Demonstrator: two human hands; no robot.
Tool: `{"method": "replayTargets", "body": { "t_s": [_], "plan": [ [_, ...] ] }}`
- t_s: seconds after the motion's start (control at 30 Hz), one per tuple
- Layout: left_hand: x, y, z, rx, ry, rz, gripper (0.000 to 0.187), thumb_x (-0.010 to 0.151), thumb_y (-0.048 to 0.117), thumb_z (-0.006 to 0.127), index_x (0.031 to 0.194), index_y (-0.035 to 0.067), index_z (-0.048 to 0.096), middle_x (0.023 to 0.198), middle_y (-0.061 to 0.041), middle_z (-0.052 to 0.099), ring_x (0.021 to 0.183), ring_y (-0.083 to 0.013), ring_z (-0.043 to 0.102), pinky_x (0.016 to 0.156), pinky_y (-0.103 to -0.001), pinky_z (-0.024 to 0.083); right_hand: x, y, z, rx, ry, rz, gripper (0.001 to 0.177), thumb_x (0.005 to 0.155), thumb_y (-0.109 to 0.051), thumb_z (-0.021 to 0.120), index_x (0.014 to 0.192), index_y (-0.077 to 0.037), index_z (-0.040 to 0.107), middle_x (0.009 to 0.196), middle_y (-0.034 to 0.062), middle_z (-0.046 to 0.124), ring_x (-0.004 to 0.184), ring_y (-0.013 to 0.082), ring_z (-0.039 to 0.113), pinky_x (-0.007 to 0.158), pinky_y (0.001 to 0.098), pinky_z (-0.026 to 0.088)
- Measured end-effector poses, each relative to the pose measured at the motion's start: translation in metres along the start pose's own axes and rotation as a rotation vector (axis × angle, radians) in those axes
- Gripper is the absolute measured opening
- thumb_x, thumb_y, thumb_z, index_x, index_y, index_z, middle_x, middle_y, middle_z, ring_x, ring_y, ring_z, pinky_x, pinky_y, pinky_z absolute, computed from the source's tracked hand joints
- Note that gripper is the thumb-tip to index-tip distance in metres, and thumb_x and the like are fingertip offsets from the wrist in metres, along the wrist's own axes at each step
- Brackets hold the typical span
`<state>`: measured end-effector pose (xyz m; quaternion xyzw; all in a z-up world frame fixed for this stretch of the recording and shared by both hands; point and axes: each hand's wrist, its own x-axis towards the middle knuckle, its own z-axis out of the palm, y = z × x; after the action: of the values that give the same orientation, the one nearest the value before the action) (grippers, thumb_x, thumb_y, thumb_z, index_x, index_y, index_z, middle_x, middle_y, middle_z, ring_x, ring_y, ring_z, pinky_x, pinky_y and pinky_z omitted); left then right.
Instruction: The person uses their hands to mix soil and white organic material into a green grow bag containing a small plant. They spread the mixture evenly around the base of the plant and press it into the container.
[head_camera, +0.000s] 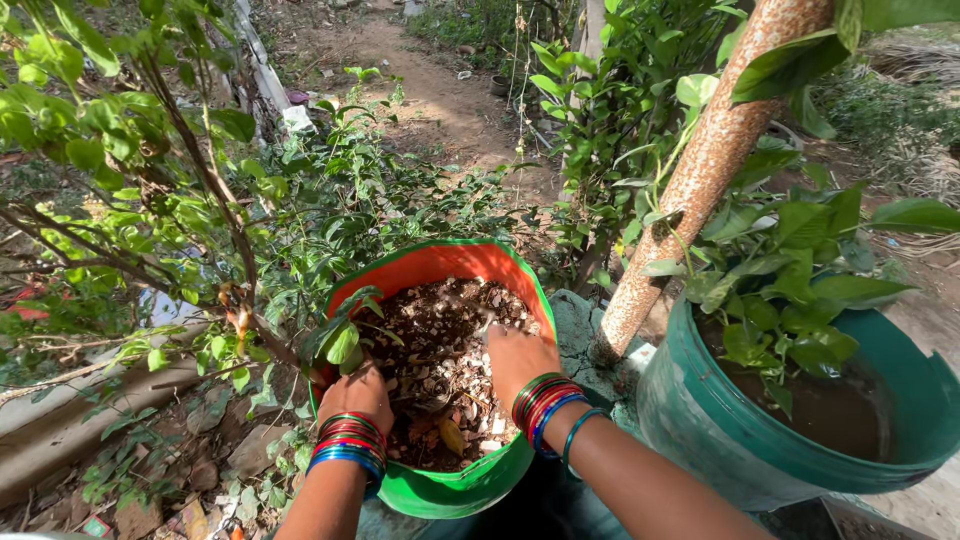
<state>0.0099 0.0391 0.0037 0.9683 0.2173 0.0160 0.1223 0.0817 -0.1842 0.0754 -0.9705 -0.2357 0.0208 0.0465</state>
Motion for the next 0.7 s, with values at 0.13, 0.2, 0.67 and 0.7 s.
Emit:
{"method": "replayTargets", "body": {
  "t_s": [0.13,0.2,0.67,0.7],
  "plan": [
    [0.001,0.001,-0.001,0.061,-0.072,0.002,0.02,0.09,0.016,0.058,0.105,0.009,0.069,0.111,-0.018,0.073,0.107,-0.0376,0.07,0.095,-0.047,0.057,0.007,0.003,0.013,-0.12,0.107,0.092,0.033,0.093,-0.006,0.059,0.123,0.007,0.06,0.097,0.0219,0.075,0.093,0.0343,0.076,0.081,0.0441,0.063],
    [0.001,0.001,-0.002,0.07,-0.082,0.012,0.02,0.089,0.015,0.06,0.106,0.009,0.069,0.111,-0.018,0.073,0.107,-0.0369,0.07,0.095,-0.046,0.058,0.009,0.002,0.018,-0.18,0.013,0.104,0.05,0.088,-0.008,0.063,0.133,0.012,0.052,0.099,0.0232,0.074,0.093,0.0326,0.076,0.079,0.0416,0.064],
    [0.004,0.001,0.001,0.069,-0.035,0.018,0.028,0.089,0.016,0.06,0.115,0.007,0.063,0.118,-0.018,0.071,0.11,-0.0378,0.068,0.096,-0.047,0.057,-0.009,-0.004,-0.008,0.04,0.029,0.093,0.037,0.091,-0.004,0.059,0.127,0.003,0.058,0.124,0.025,0.064,0.105,0.038,0.071,0.09,0.0476,0.059],
    [0.004,0.0,0.002,0.08,-0.03,0.03,0.03,0.089,0.016,0.06,0.117,0.007,0.062,0.118,-0.019,0.07,0.11,-0.038,0.068,0.095,-0.047,0.057,-0.009,-0.004,-0.007,0.032,0.063,0.093,0.043,0.091,-0.003,0.058,0.134,0.004,0.053,0.127,0.0264,0.062,0.103,0.0388,0.071,0.088,0.0478,0.06]
  ]
}}
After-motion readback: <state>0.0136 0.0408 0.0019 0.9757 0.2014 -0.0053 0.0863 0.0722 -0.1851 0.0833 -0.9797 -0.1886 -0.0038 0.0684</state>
